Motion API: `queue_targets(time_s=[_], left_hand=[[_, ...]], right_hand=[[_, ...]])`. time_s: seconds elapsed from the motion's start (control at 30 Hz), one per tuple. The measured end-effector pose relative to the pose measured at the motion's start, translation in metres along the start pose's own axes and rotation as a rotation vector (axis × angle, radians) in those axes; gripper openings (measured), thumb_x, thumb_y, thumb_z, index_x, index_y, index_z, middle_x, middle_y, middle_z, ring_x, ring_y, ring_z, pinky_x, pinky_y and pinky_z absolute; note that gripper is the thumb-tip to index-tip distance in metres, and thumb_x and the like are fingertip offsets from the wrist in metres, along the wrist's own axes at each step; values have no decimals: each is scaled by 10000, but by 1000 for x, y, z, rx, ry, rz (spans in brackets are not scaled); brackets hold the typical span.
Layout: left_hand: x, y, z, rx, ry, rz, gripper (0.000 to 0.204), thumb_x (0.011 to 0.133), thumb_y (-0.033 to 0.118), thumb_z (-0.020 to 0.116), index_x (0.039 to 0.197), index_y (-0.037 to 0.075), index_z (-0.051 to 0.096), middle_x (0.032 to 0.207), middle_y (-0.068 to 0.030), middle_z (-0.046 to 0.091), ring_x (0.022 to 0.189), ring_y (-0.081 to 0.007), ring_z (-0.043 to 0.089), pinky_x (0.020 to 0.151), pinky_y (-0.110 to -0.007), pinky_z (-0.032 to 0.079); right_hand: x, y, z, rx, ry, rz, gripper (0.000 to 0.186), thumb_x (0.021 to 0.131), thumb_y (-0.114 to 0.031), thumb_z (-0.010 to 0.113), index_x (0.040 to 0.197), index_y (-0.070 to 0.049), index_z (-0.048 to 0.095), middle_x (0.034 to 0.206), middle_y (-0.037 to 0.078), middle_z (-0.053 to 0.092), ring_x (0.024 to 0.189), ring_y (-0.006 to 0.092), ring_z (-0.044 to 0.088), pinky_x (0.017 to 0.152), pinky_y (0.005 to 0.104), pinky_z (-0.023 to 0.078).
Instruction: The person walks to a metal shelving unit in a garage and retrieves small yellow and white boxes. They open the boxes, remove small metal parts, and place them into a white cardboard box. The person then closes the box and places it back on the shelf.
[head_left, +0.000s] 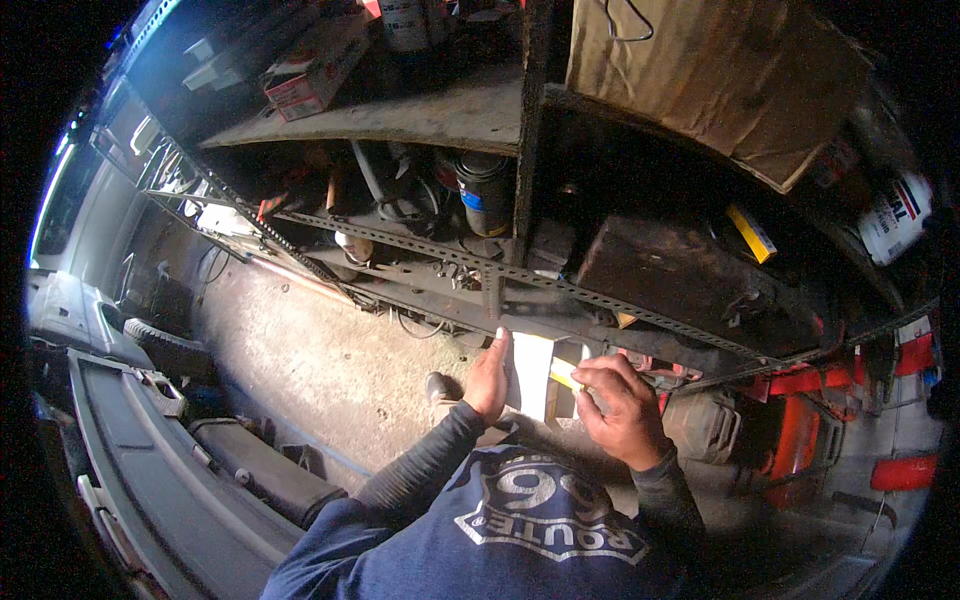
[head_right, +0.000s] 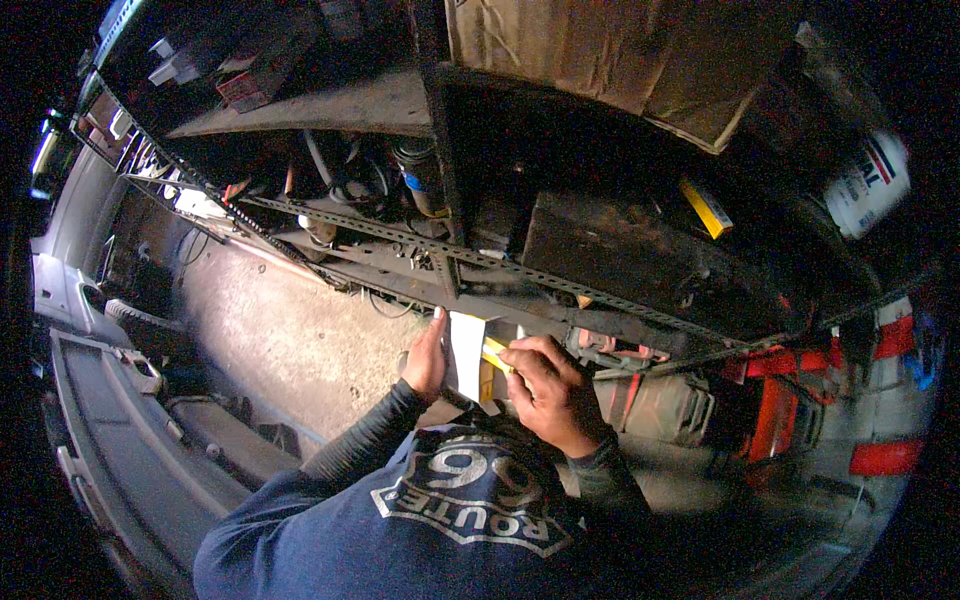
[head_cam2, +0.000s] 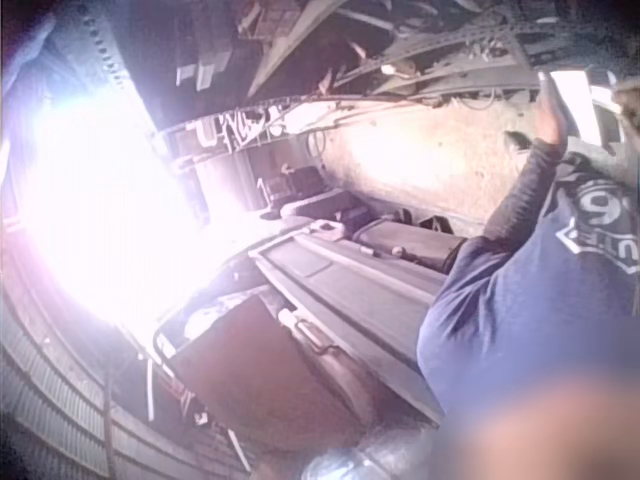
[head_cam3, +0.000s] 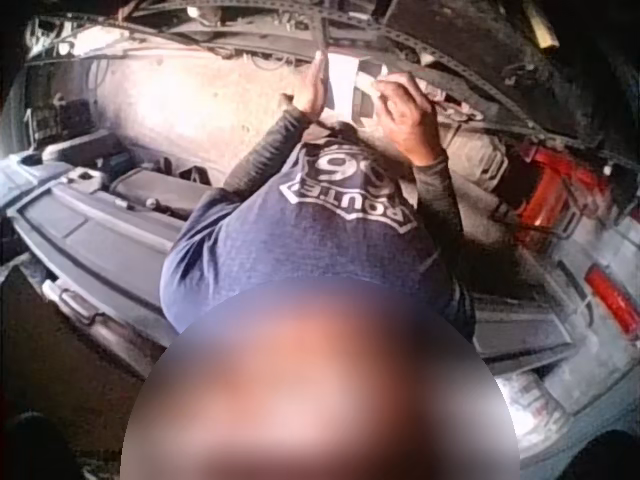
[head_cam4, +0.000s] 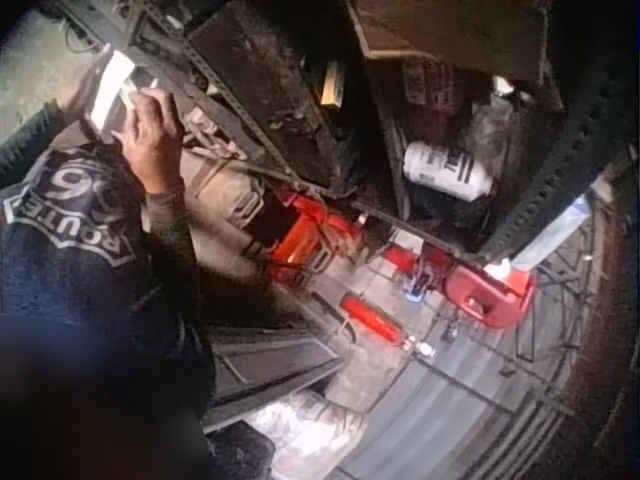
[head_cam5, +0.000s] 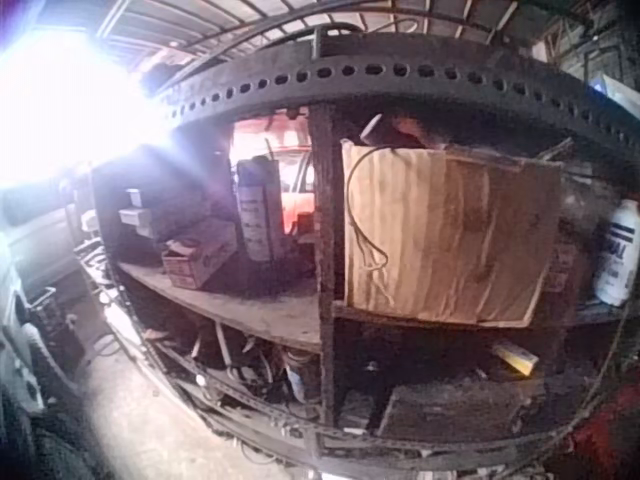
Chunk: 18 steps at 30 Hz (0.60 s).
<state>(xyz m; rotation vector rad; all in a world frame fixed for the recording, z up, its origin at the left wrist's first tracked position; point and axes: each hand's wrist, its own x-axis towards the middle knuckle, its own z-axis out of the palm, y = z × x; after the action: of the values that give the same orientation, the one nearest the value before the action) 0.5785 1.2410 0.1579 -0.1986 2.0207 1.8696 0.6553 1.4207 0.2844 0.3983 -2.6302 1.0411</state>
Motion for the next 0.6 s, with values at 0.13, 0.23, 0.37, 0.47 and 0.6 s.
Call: queue_targets(time_s=[0.13, 0.23, 0.37, 0.47, 0.6], left_hand=[[-4, -1, 4, -220, -115, -18, 655, 1062, 494, 356, 1334, -75, 532, 1300, -156, 598, 1190, -185, 542, 1046, -303, 384], [-6, 2, -2, -228, -170, -169, 682, 1063, 507, 322, 1372, -75, 498, 1336, -169, 581, 1224, -187, 533, 1072, -299, 369], [-10, -2, 4, -259, -56, -8, 677, 1056, 525, 331, 1310, -65, 543, 1192, -123, 642, 1076, -187, 586, 985, -311, 425], [-6, -13, 5, -419, -112, -115, 652, 1055, 520, 339, 1299, -44, 560, 1166, -99, 653, 1033, -175, 598, 945, -305, 447], [10, -36, 1, -591, -219, -131, 628, 1053, 505, 359, 1302, -31, 570, 1211, -86, 642, 1027, -151, 600, 915, -283, 467]], right_hand=[[5, 2, 15, -7, -12, 98, 369, 791, -50, 743, 1137, -38, 619, 1058, 127, 631, 987, 339, 652, 865, 415, 524], [4, 5, 13, -41, 11, 30, 408, 802, -81, 750, 1182, -39, 609, 1170, 149, 585, 1064, 336, 614, 894, 416, 511], [6, 6, 14, -1, -51, 74, 317, 792, -113, 765, 1087, -34, 677, 1201, 150, 554, 1087, 307, 585, 910, 396, 495], [10, 4, 11, -16, -98, 49, 296, 814, -135, 762, 1095, -58, 710, 1222, 166, 561, 1117, 324, 586, 924, 399, 490], [19, 3, -30, -101, 91, -47, 336, 837, -159, 745, 1144, -33, 691, 1197, 171, 580, 1075, 339, 602, 932, 406, 482]])
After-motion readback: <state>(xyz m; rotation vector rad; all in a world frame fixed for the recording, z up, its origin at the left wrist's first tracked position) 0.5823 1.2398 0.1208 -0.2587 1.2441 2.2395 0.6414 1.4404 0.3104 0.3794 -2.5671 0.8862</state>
